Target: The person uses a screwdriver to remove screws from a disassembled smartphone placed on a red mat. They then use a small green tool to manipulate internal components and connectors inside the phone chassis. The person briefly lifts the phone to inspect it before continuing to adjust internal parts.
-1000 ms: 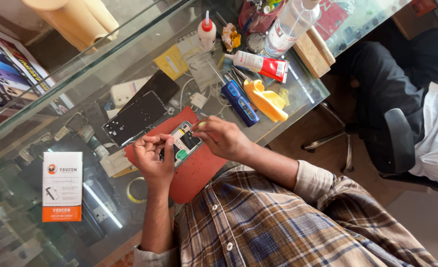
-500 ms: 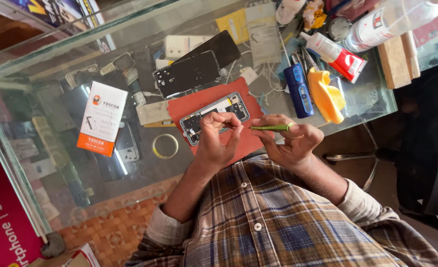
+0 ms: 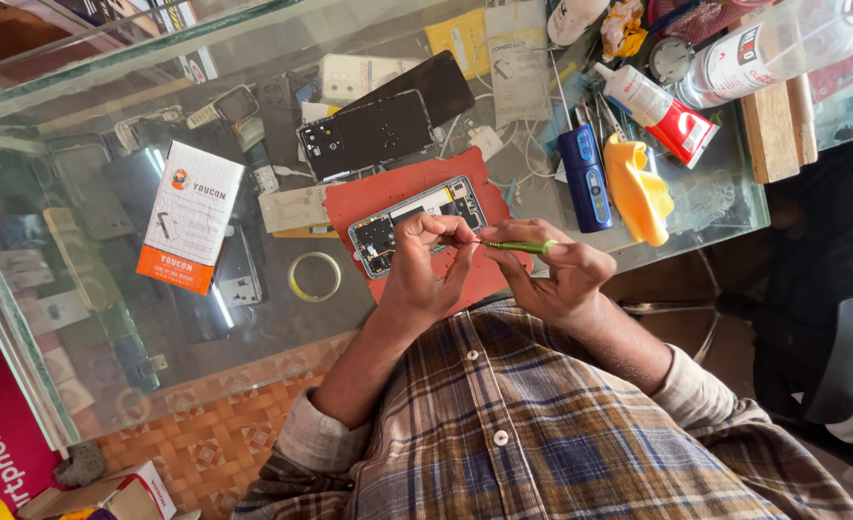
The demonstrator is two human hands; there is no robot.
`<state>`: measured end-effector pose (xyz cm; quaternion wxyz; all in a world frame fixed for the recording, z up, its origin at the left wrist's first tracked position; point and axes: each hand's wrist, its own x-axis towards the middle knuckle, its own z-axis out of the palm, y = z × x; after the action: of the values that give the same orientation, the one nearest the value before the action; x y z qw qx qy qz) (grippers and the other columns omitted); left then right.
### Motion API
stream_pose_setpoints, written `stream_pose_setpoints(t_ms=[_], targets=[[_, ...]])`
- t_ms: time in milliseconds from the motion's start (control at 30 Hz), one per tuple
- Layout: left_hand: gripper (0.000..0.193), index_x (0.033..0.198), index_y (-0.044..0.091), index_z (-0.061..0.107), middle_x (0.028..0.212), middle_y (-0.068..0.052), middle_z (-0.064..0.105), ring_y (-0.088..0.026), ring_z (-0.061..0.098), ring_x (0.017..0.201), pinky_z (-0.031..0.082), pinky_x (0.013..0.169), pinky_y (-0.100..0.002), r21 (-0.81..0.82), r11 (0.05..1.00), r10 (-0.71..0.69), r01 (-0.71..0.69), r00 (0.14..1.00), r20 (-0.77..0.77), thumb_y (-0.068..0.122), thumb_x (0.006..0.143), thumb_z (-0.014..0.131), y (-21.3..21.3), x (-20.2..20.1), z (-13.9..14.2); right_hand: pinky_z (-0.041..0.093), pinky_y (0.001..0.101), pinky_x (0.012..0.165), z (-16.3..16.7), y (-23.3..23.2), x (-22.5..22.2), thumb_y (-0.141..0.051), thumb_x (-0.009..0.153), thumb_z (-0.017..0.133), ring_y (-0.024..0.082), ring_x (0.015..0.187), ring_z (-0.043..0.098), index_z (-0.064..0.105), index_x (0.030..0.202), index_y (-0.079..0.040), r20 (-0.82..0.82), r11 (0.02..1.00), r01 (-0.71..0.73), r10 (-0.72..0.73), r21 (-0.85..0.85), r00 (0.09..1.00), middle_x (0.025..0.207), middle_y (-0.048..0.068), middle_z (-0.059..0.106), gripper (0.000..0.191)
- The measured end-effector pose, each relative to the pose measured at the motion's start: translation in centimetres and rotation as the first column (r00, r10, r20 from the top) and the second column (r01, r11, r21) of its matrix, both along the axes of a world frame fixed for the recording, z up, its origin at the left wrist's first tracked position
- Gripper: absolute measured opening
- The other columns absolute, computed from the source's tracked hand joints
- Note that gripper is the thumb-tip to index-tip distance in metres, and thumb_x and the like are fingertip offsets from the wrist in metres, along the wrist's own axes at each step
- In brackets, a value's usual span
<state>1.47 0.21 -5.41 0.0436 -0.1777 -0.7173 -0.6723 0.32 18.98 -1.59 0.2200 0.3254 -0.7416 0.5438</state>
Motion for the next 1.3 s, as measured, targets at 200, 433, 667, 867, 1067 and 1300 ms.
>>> stream_pose_setpoints(t_ms=[200,433,667,867,1067,1300], targets=[[0.047,0.121,0.003,0.028,0.110,-0.016,0.067,-0.018,0.065,0.089,0.057,0.080,-0.030,-0.107,0.993,0.060,-0.057,0.998,0.024,-0.005,0.099,0.069,-0.3,-2.0,0.1,0.064,0.0420,0.082,-0.7,-1.0,-1.8,0.021,0.096,0.060,0.040,0.109,0.074,0.019,0.123,-0.012,-0.017,0.995,-0.077,0.078,0.071,0.997,0.120,0.030,0.063,0.060],[0.041,0.128,0.003,0.027,0.119,-0.018,0.068,-0.029,0.073,0.114,0.060,0.088,-0.039,-0.207,0.978,0.040,-0.006,0.986,0.160,-0.010,0.097,0.052,-1.4,-5.1,1.6,0.063,0.0376,0.089,-2.7,-2.1,-4.8,0.025,0.100,0.051,0.035,0.116,0.072,0.018,0.132,-0.011,0.177,0.995,-0.097,0.096,-0.007,0.979,0.126,0.029,0.060,0.058],[0.051,0.125,0.002,0.029,0.112,-0.022,0.068,-0.037,0.072,0.111,0.057,0.088,-0.047,-0.327,0.944,0.074,-0.040,0.993,0.092,-0.017,0.083,0.052,-1.8,-5.7,2.8,0.059,0.0364,0.097,-3.8,-2.4,-5.4,0.023,0.101,0.052,0.031,0.115,0.072,0.019,0.131,-0.008,0.216,0.996,-0.092,0.085,0.022,0.973,0.127,0.028,0.062,0.054],[0.049,0.124,0.001,0.029,0.112,-0.021,0.070,-0.036,0.073,0.110,0.060,0.089,-0.045,-0.321,0.946,0.091,-0.040,0.985,0.145,-0.015,0.084,0.053,-2.0,-5.8,2.4,0.059,0.0371,0.099,-4.6,-2.4,-5.4,0.022,0.101,0.052,0.031,0.117,0.071,0.019,0.132,-0.008,0.246,0.994,-0.110,0.111,-0.017,0.963,0.128,0.029,0.062,0.054],[0.046,0.123,0.001,0.028,0.111,-0.022,0.069,-0.037,0.073,0.111,0.060,0.088,-0.045,-0.317,0.948,0.077,-0.038,0.991,0.113,-0.014,0.087,0.052,-2.3,-5.5,2.1,0.059,0.0368,0.099,-4.7,-2.6,-5.3,0.022,0.102,0.052,0.031,0.116,0.071,0.019,0.132,-0.009,0.260,0.992,-0.122,0.127,-0.035,0.957,0.127,0.029,0.062,0.054],[0.045,0.124,0.001,0.029,0.112,-0.022,0.069,-0.037,0.073,0.109,0.060,0.086,-0.044,-0.321,0.946,0.106,-0.041,0.977,0.188,-0.014,0.088,0.052,-2.7,-5.6,2.4,0.062,0.0357,0.094,-3.5,-3.3,-5.6,0.020,0.102,0.053,0.029,0.115,0.073,0.021,0.131,-0.008,0.239,0.994,-0.113,0.109,0.004,0.965,0.124,0.027,0.064,0.051]])
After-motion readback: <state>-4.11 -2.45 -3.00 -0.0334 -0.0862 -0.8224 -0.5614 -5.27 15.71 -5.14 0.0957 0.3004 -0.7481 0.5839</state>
